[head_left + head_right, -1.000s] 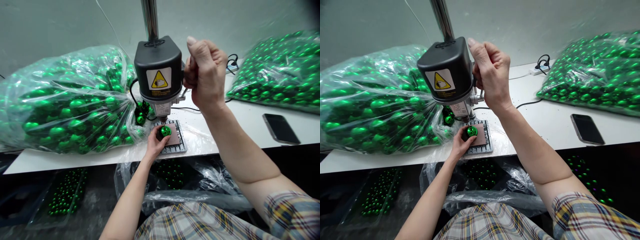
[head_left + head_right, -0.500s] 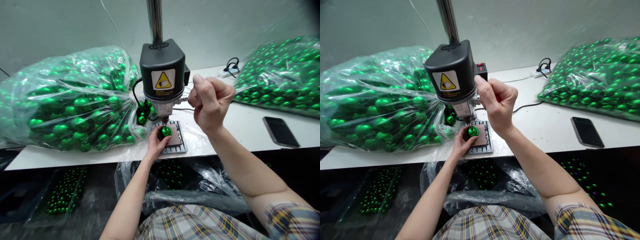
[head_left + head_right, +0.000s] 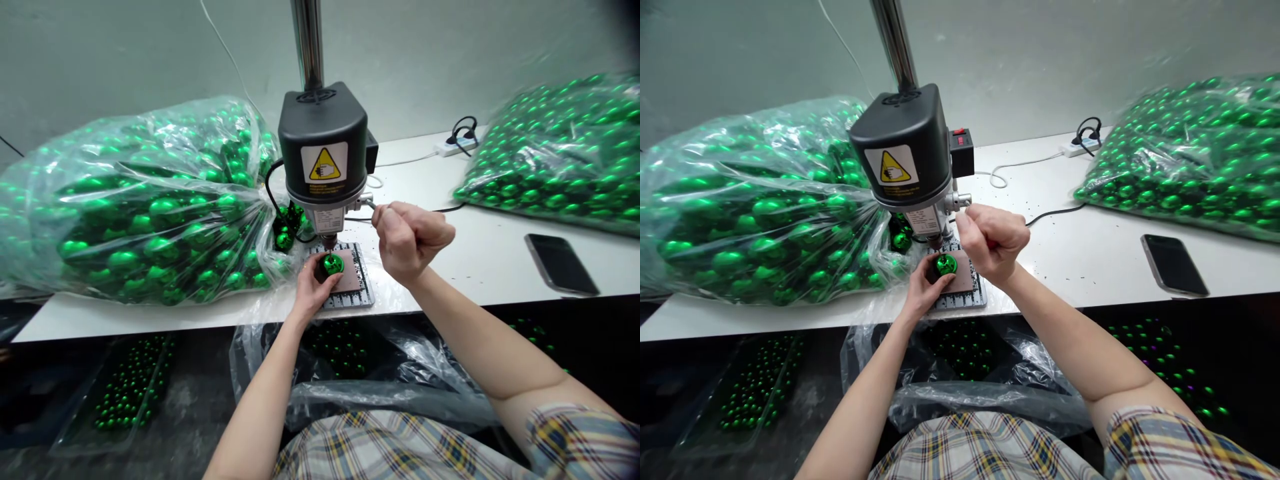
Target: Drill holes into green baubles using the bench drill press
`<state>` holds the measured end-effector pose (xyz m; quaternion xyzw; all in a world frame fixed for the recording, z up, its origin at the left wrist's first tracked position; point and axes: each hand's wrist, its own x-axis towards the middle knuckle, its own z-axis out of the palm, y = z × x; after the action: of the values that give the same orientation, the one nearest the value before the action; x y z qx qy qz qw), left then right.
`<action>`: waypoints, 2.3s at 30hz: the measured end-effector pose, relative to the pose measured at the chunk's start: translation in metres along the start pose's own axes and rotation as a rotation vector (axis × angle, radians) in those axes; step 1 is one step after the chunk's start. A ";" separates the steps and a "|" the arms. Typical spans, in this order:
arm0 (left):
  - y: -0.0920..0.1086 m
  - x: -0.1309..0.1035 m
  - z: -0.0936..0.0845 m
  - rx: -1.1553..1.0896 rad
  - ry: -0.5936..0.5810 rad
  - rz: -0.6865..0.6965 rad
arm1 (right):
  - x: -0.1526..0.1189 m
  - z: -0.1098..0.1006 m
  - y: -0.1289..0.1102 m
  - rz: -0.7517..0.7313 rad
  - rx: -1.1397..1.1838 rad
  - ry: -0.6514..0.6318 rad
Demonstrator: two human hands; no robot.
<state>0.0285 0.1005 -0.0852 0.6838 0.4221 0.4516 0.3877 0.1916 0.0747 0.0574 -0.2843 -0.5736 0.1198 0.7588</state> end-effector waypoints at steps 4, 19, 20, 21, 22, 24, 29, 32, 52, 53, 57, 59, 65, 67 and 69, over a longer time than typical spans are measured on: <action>-0.001 0.000 0.000 0.003 0.004 0.006 | -0.002 0.001 0.009 -0.306 0.094 0.044; 0.001 0.001 0.002 0.029 0.029 -0.013 | 0.029 0.012 -0.005 -0.193 0.107 0.109; 0.004 -0.001 0.002 0.038 0.055 -0.012 | 0.043 0.015 -0.008 -0.089 0.117 0.102; 0.008 -0.005 0.002 0.064 0.090 -0.005 | 0.056 0.018 -0.009 0.006 0.130 0.095; 0.015 -0.011 0.001 0.112 0.129 0.012 | 0.068 0.019 -0.009 0.092 0.138 0.075; 0.033 -0.026 -0.005 0.257 0.157 0.054 | 0.086 0.020 -0.004 0.203 0.153 0.018; 0.075 -0.047 -0.040 0.533 -0.236 0.111 | 0.094 0.017 0.006 0.243 0.188 -0.035; 0.075 -0.017 -0.058 0.668 -0.114 0.120 | 0.090 0.020 0.002 0.254 0.211 0.045; 0.076 0.022 -0.090 -0.152 0.134 -0.254 | 0.088 0.024 -0.008 0.251 0.232 0.056; 0.077 0.016 -0.087 -0.302 0.099 -0.301 | 0.089 0.023 -0.006 0.238 0.234 0.056; 0.071 0.001 -0.064 -0.389 0.043 -0.404 | 0.090 0.020 0.002 0.218 0.190 0.011; 0.064 -0.003 -0.051 -0.338 0.050 -0.399 | 0.090 0.019 0.004 0.217 0.176 -0.008; 0.045 -0.005 -0.038 -0.354 -0.023 -0.361 | 0.091 0.018 0.004 0.216 0.132 -0.018; 0.042 -0.004 -0.041 -0.339 -0.097 -0.369 | 0.091 0.018 0.004 0.218 0.139 -0.023; 0.040 -0.003 -0.042 -0.317 -0.154 -0.385 | 0.091 0.018 0.005 0.220 0.146 -0.020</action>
<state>-0.0033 0.0901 -0.0374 0.5538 0.4376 0.3766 0.6000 0.2036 0.1301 0.1312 -0.2882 -0.5363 0.2465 0.7540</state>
